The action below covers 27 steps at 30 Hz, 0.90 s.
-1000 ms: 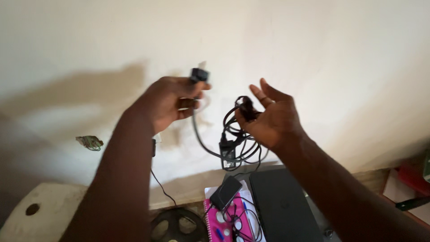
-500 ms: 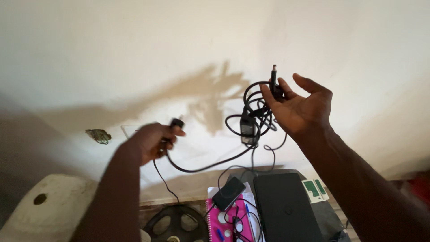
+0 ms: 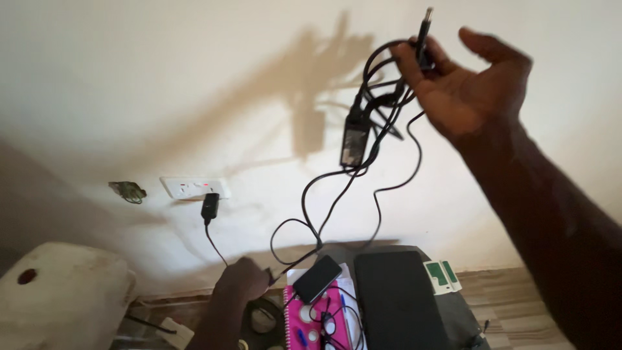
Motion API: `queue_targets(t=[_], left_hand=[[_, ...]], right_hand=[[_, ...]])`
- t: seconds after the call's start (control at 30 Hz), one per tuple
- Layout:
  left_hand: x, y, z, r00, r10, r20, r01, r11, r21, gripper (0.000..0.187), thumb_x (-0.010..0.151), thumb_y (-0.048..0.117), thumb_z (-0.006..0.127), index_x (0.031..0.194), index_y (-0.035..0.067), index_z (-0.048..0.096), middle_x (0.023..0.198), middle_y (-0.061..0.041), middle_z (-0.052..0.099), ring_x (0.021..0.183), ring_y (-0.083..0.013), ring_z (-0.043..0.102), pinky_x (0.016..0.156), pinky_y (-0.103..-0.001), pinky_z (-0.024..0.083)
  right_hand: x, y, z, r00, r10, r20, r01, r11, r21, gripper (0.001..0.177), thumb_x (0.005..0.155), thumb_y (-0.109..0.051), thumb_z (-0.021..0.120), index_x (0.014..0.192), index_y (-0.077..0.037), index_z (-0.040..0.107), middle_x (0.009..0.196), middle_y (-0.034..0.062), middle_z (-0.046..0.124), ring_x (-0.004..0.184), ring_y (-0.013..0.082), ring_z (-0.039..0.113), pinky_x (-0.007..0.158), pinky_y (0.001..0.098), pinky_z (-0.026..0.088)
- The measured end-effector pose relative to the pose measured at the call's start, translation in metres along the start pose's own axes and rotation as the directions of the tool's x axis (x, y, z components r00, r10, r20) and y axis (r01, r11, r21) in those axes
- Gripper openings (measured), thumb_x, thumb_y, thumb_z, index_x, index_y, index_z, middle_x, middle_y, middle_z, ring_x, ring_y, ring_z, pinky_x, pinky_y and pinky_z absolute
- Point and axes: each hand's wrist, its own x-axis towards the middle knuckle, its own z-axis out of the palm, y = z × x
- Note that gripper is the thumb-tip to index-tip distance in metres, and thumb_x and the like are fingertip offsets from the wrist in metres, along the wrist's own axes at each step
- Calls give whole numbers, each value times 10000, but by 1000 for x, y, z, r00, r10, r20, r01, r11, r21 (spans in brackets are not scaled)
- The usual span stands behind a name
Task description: The person untangles a laptop power adapter cable, plugs the adapter into a wall socket, and connects the power cord to a laptop. They then open the laptop lid and press the power button to start the device.
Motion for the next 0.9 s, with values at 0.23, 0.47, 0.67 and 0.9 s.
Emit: queue_targets(t=[0.23, 0.47, 0.67, 0.9], left_hand=[[-30, -11, 9, 982, -189, -15, 189, 982, 16, 422, 963, 430, 607, 1256, 143, 706, 1393, -137, 643, 1305, -383, 607, 1073, -524, 511], [-21, -42, 24, 929, -258, -265, 228, 964, -140, 374, 978, 359, 565, 1149, 102, 775, 1260, -196, 720, 1205, -406, 683, 999, -525, 561], [25, -41, 7, 957, -268, -113, 91, 646, -758, 322, 1009, 331, 664, 994, 10, 643, 1018, -287, 718, 1045, -550, 656, 745, -571, 430], [2, -15, -24, 985, 70, 159, 168, -146, -975, 181, 890, 188, 661, 980, 71, 555, 938, -159, 684, 882, -290, 691, 713, -324, 549]], right_hand=[[29, -68, -29, 909, -101, 405, 302, 829, -470, 737, 900, -266, 665, 1452, 43, 286, 1454, 190, 431, 1399, 308, 494, 1291, 401, 463], [41, -133, -50, 888, -14, 460, 170, 939, -298, 952, 1012, -408, 713, 1598, 104, 165, 1650, 213, 364, 1471, 298, 454, 1300, 392, 297], [18, -104, -43, 902, -173, 396, 345, 840, -419, 794, 938, -201, 631, 1495, 131, 174, 1546, 268, 311, 1569, 375, 278, 1380, 496, 208], [5, -71, -21, 971, -135, 196, 194, 927, -321, 774, 852, -96, 616, 1463, 171, 223, 1442, 329, 250, 1487, 455, 325, 1365, 477, 219]])
